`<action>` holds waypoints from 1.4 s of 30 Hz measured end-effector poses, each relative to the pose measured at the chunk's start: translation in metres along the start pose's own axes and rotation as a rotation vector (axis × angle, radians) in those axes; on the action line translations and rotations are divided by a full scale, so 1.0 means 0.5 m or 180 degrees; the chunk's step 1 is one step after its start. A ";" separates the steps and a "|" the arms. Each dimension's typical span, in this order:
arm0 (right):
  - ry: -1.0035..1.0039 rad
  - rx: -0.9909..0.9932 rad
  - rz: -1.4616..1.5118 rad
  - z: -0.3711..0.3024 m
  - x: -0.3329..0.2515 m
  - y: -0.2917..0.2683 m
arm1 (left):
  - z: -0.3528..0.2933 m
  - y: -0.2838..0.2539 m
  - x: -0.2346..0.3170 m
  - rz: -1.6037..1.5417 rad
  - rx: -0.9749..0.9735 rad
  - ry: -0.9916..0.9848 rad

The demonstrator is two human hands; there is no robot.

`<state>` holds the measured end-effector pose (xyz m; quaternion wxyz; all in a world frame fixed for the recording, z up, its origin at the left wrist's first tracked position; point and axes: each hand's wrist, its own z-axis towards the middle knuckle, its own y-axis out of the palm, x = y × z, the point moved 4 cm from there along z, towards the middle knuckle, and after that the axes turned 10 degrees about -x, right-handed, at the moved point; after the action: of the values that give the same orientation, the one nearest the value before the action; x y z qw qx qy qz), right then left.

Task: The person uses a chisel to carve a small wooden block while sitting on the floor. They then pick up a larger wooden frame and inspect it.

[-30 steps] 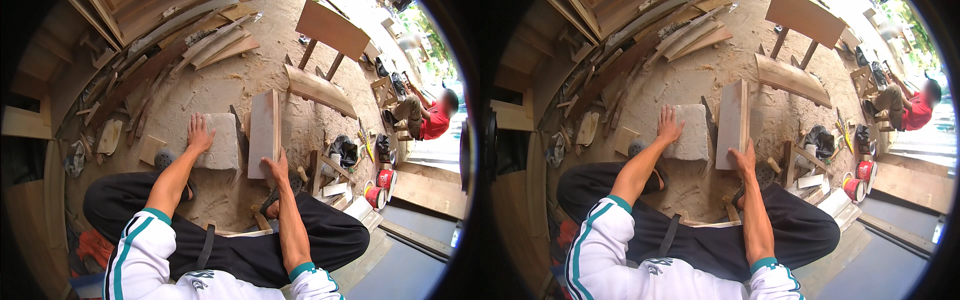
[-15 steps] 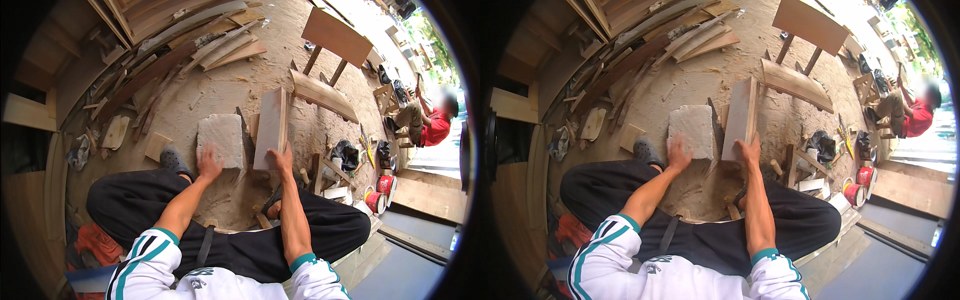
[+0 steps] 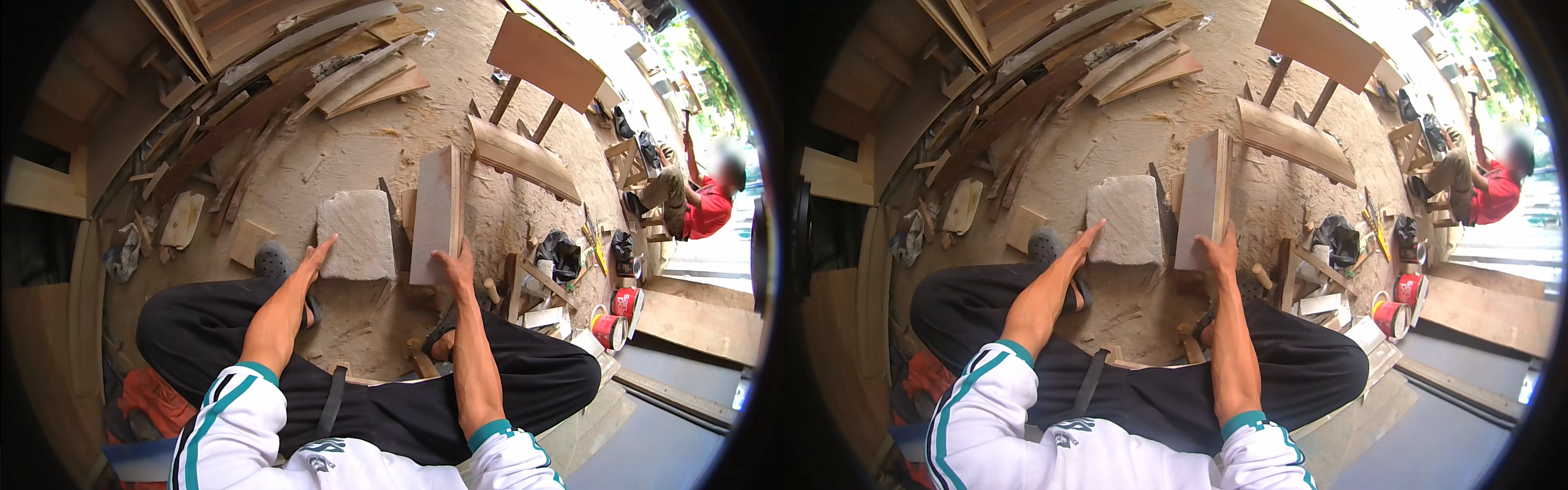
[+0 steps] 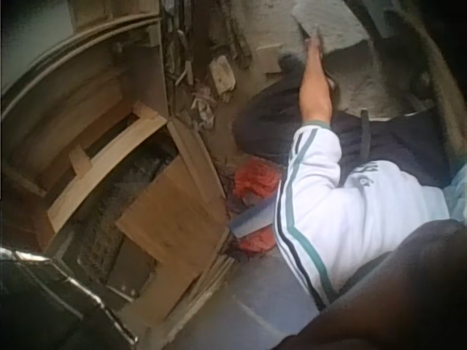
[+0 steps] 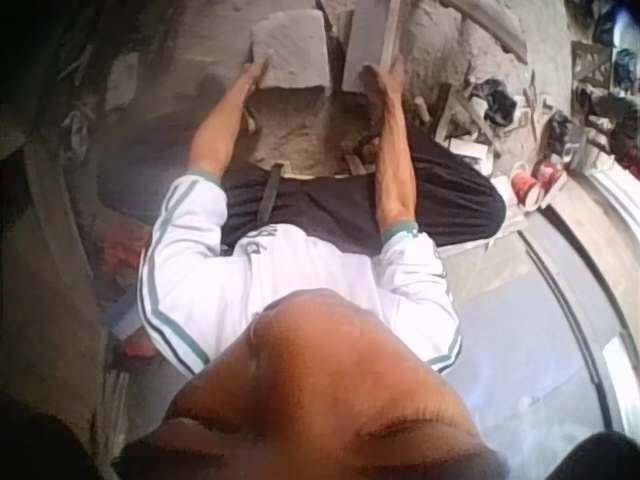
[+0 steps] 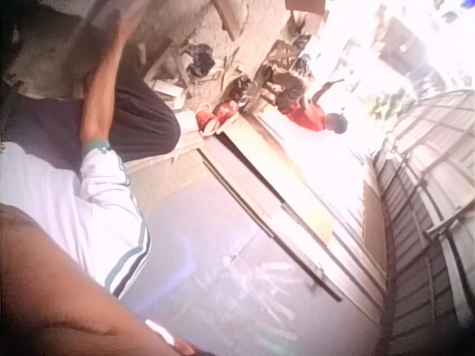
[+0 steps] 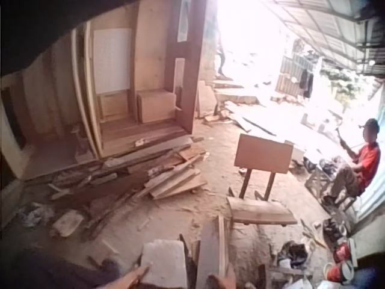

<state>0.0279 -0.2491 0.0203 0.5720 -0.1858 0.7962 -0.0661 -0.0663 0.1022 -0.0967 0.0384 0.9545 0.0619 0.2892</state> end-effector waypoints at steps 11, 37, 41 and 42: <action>-0.0088 0.0068 0.0199 0.013 0.028 0.002 | -0.021 0.057 0.048 -0.0845 0.0202 0.0617; 0.0382 -0.0019 0.0311 0.009 0.018 0.006 | -0.112 -0.057 0.446 0.2970 0.3101 0.0601; 0.0215 0.0167 0.0166 0.005 0.005 0.004 | -0.124 -0.059 0.435 0.3083 0.2875 0.0462; 0.0201 0.0121 0.0183 -0.004 -0.018 0.010 | -0.134 -0.069 0.425 0.2949 0.2838 0.0439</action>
<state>0.0276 -0.2414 0.0272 0.5516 -0.1498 0.8175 -0.0706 0.0682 0.1687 0.0715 -0.4946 0.7859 -0.2400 0.2830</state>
